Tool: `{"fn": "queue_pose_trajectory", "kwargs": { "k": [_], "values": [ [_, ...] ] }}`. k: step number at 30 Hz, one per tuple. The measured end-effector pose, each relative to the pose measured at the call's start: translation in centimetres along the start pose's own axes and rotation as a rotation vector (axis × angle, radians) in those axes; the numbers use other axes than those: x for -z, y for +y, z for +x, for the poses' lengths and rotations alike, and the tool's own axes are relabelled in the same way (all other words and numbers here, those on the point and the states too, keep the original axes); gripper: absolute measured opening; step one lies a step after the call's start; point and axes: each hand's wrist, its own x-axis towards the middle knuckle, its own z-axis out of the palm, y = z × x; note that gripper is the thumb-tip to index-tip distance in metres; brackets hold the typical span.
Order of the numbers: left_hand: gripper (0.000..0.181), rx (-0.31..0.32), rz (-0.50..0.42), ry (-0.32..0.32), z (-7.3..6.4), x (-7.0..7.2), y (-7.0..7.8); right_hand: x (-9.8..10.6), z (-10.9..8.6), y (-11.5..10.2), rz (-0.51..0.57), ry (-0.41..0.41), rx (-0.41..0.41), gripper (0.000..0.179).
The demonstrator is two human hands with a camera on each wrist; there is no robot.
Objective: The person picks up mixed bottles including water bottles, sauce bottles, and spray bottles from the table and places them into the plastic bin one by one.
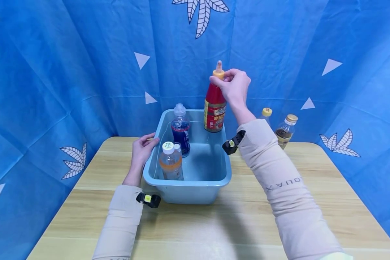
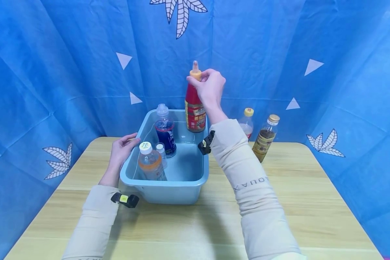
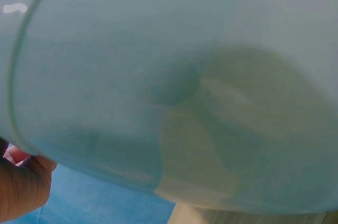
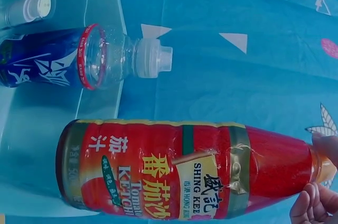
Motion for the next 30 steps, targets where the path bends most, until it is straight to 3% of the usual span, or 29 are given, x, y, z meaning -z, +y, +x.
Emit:
{"fn": "queue_pose_trajectory", "kwargs": {
  "k": [8, 30],
  "values": [
    [0.046, 0.008, -0.008, 0.0, 0.0, 0.0, 0.1, -1.1, -0.1, 0.2, -0.009, 0.0, 0.0, 0.042],
    [0.043, 0.003, 0.018, 0.021, 0.1, -0.1, 0.1, -4.7, -1.4, 2.7, 0.005, -0.047, -0.102, 0.039]
  ]
}}
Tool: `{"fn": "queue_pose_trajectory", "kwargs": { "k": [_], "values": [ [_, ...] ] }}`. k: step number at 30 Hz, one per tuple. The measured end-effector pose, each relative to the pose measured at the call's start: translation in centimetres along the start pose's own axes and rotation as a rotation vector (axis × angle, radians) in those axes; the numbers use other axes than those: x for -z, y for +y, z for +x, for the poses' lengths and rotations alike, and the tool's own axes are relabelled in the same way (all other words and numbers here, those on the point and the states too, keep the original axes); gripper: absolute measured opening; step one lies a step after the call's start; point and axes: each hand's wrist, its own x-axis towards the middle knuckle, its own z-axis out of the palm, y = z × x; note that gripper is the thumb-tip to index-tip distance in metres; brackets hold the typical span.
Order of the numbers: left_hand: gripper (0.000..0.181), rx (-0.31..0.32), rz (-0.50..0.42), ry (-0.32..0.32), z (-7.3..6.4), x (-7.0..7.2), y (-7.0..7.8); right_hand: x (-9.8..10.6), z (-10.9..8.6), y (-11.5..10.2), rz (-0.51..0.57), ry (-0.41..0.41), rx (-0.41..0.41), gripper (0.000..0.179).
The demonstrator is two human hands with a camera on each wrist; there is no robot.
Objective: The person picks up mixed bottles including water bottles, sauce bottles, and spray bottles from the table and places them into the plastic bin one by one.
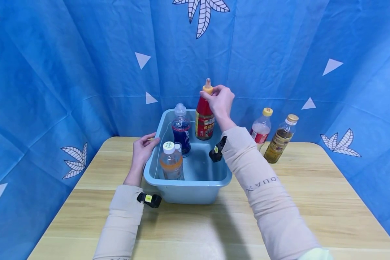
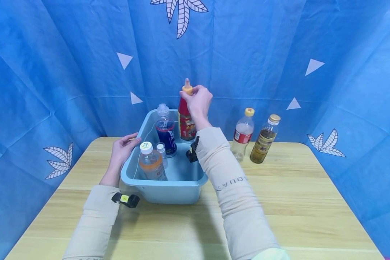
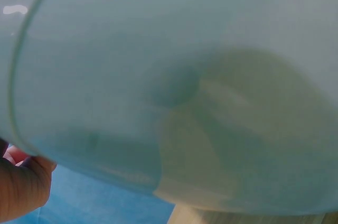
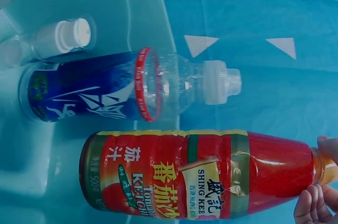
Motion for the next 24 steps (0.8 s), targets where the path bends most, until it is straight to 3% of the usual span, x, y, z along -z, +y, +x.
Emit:
{"fn": "queue_pose_trajectory", "kwargs": {
  "k": [7, 16, 24],
  "values": [
    [0.043, 0.008, 0.001, -0.003, 0.0, 0.1, -0.1, -0.8, -0.4, 1.2, 0.025, -0.007, -0.036, 0.034],
    [0.041, -0.024, -0.009, -0.002, -0.1, 0.0, 0.0, -1.6, -0.6, 2.9, -0.036, -0.017, -0.064, 0.038],
    [0.042, -0.012, -0.012, -0.009, 0.0, 0.1, 0.0, -2.5, -0.8, 3.9, -0.068, -0.031, -0.095, 0.038]
  ]
}}
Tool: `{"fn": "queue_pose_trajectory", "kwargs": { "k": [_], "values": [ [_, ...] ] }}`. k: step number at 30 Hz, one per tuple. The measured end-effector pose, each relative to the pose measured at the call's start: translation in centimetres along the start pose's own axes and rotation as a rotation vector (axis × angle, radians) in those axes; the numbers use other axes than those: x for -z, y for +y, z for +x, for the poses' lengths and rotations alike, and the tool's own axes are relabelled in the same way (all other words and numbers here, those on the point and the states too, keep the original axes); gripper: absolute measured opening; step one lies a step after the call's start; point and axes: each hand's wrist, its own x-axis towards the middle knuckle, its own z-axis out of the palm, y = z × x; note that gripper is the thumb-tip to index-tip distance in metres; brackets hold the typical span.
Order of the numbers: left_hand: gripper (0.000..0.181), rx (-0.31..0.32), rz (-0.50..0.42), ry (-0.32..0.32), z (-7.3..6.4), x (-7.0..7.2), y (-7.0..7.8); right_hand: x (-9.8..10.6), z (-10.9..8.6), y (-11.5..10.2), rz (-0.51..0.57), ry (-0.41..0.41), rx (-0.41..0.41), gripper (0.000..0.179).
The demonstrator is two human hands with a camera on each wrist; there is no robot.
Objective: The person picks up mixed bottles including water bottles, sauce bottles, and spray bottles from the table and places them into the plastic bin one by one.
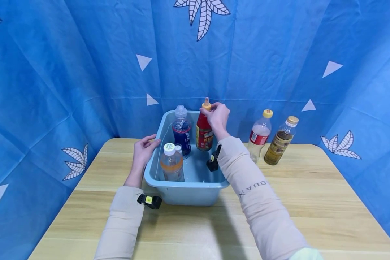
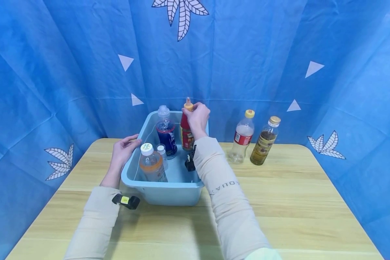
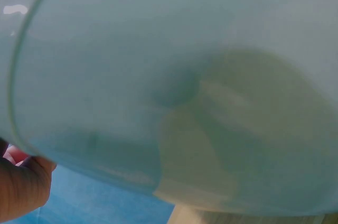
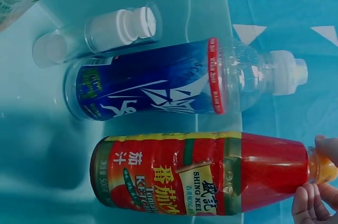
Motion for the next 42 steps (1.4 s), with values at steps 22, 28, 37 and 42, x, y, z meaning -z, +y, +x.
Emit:
{"fn": "queue_pose_trajectory", "kwargs": {
  "k": [22, 28, 37, 42],
  "values": [
    [0.044, 0.005, -0.007, -0.002, 0.1, 0.0, -0.1, -1.0, 0.3, 1.4, -0.075, -0.05, -0.075, 0.036],
    [0.046, 0.014, -0.015, -0.011, 0.1, 0.1, -0.2, -1.0, 0.1, 1.5, -0.091, -0.067, -0.078, 0.034],
    [0.045, 0.009, -0.01, -0.008, 0.1, 0.1, -0.2, -1.0, 0.2, 1.7, -0.096, -0.11, -0.114, 0.034],
    [0.044, 0.0, -0.008, -0.003, 0.1, 0.0, -0.3, -0.9, 0.3, 1.8, -0.087, -0.137, -0.137, 0.034]
  ]
}}
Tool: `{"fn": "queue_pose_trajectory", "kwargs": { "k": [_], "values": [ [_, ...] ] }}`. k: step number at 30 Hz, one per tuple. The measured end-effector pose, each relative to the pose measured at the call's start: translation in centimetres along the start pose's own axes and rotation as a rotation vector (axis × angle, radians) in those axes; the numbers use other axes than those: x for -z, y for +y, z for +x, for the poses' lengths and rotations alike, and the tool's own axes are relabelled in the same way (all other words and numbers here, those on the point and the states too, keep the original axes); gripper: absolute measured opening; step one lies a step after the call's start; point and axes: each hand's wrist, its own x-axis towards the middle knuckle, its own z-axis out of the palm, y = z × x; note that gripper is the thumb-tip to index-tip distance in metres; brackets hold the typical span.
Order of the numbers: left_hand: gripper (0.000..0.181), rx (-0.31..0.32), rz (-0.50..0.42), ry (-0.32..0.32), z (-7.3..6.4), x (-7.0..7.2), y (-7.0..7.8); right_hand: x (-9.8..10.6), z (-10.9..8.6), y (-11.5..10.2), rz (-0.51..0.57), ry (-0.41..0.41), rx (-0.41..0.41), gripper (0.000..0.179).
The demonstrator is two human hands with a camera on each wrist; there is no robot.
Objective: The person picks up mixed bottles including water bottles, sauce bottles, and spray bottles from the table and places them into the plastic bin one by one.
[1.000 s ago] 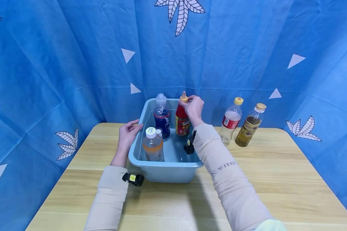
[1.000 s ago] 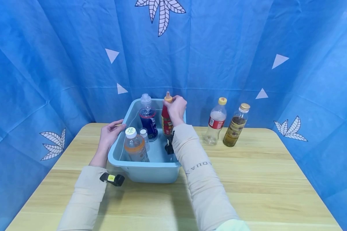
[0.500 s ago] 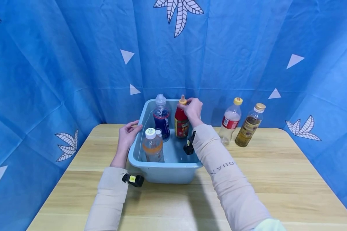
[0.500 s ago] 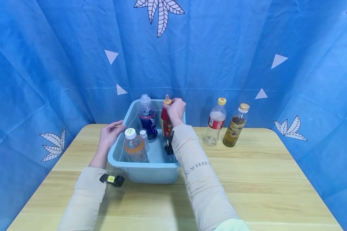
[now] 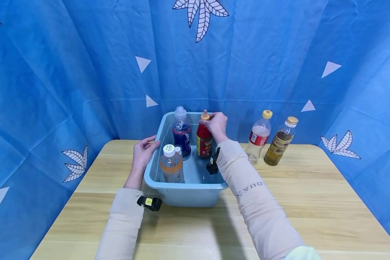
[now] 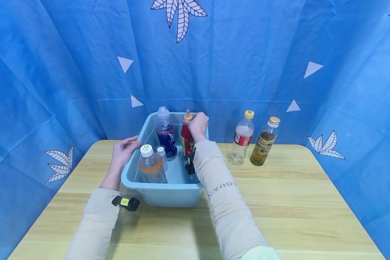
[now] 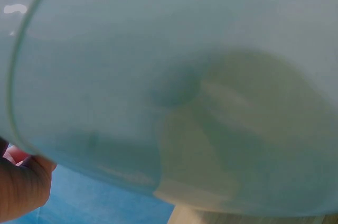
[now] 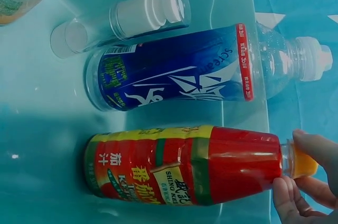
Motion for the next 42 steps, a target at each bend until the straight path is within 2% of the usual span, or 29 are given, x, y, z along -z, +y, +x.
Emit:
{"fn": "queue_pose_trajectory", "kwargs": {
  "k": [8, 17, 27, 38, 42],
  "values": [
    [0.043, -0.006, -0.001, -0.002, -0.14, -0.14, 0.12, 0.14, 0.02, 0.17, -0.025, -0.029, -0.021, 0.035],
    [0.043, -0.001, -0.007, 0.0, -0.1, -0.11, 0.14, 0.05, 0.23, 0.23, -0.079, -0.041, 0.003, 0.036],
    [0.043, 0.004, 0.0, 0.005, 0.02, -0.04, 0.08, 0.26, 0.05, 0.05, -0.062, -0.086, -0.053, 0.039],
    [0.043, 0.016, -0.006, 0.003, -0.15, -0.07, 0.16, 0.46, -0.2, -0.16, -0.051, -0.074, -0.067, 0.042],
    [0.043, 0.014, -0.008, 0.006, -0.13, -0.1, 0.19, 0.54, -0.28, -0.46, -0.082, -0.046, -0.05, 0.045]
  ]
}}
